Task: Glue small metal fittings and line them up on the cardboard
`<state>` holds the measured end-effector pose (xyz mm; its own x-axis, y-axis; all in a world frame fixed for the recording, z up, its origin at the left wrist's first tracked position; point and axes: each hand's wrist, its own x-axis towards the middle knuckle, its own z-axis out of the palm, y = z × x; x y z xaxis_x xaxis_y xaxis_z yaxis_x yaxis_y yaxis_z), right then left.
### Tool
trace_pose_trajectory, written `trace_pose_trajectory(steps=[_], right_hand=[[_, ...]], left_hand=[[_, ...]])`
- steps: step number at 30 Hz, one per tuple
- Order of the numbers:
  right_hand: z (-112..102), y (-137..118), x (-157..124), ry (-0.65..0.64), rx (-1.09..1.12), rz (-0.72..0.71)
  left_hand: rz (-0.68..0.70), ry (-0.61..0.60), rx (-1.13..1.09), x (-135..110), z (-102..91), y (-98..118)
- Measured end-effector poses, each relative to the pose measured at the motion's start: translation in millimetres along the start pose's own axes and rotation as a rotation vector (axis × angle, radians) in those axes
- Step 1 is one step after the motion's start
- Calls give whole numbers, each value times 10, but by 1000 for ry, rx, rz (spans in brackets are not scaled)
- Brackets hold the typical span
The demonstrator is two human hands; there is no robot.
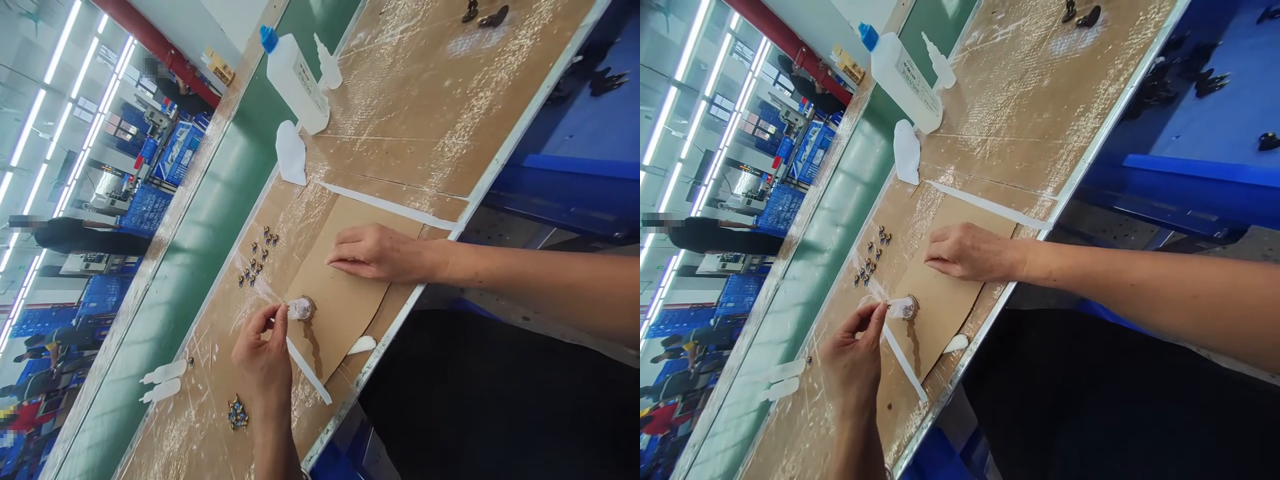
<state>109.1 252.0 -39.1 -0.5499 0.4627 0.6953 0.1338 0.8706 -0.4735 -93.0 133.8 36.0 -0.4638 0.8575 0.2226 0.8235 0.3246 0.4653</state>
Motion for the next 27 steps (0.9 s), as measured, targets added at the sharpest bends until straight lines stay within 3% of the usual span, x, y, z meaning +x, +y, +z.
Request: trace_pose_trajectory(steps=[7,10,12,16,19,21,24,27], right_hand=[[-12,-10,4,4,-3,9],[-23,-15,8,3,-1,6],[-29,-19,6,1,10,12],[-40,-42,-1,-9,50,20],[-49,-61,-2,-19,74,34],[-52,-67,-2,-21,81,42],[-48,-62,-8,-19,85,39],[-44,-54,-17,-35,83,52]], left_hand=[[-55,-33,-75,-17,-27,71],[-189,7,-124,-138,-132,92],[-299,98,-131,-284,-227,50],[-462,363,-21,-667,-391,-284],[-540,288,70,-954,-411,-633],[-536,360,-4,-1115,-361,-789],[-601,451,-165,-1267,-257,-857],[-656,418,-163,-1300,-222,-837]])
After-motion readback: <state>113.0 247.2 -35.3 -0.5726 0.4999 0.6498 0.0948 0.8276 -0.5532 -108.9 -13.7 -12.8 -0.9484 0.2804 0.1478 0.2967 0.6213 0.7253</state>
